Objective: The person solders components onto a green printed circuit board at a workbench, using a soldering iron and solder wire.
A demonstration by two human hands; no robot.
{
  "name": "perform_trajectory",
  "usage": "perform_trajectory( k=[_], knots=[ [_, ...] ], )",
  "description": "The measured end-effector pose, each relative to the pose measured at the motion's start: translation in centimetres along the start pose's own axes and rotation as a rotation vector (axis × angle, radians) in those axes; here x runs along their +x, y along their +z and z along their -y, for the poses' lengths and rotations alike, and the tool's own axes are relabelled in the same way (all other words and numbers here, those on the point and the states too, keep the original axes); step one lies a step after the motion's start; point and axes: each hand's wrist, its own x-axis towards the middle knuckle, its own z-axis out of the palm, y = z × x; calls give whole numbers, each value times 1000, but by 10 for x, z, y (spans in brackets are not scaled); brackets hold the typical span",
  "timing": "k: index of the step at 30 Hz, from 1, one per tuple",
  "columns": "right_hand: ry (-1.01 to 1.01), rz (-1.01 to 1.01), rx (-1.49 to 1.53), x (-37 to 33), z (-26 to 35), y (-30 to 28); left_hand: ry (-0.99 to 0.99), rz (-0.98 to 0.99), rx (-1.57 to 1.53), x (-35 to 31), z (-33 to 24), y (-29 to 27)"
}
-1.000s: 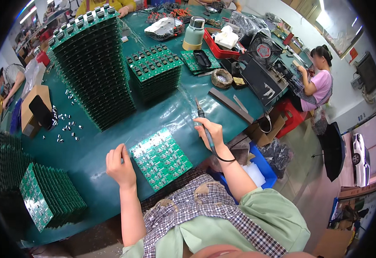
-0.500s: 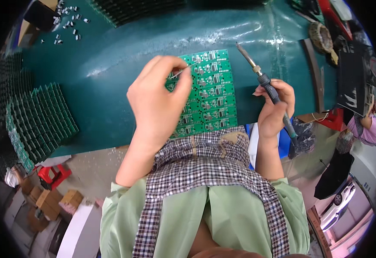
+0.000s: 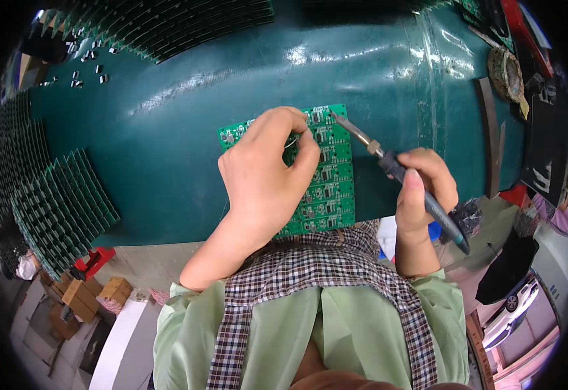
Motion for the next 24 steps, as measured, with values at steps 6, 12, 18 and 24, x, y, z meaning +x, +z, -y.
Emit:
perform_trajectory(
  k=[6,12,18,24],
  knots=[
    [-21,52,-147,2,3,-1,52,-98,-28,2,3,10],
    [-12,73,-145,3,0,1,39,-61,-6,3,1,8],
    [-19,83,-159,3,1,1,52,-63,-17,2,2,10],
    [-87,107,-178,3,1,3,82,-69,9,3,4,11]
  ],
)
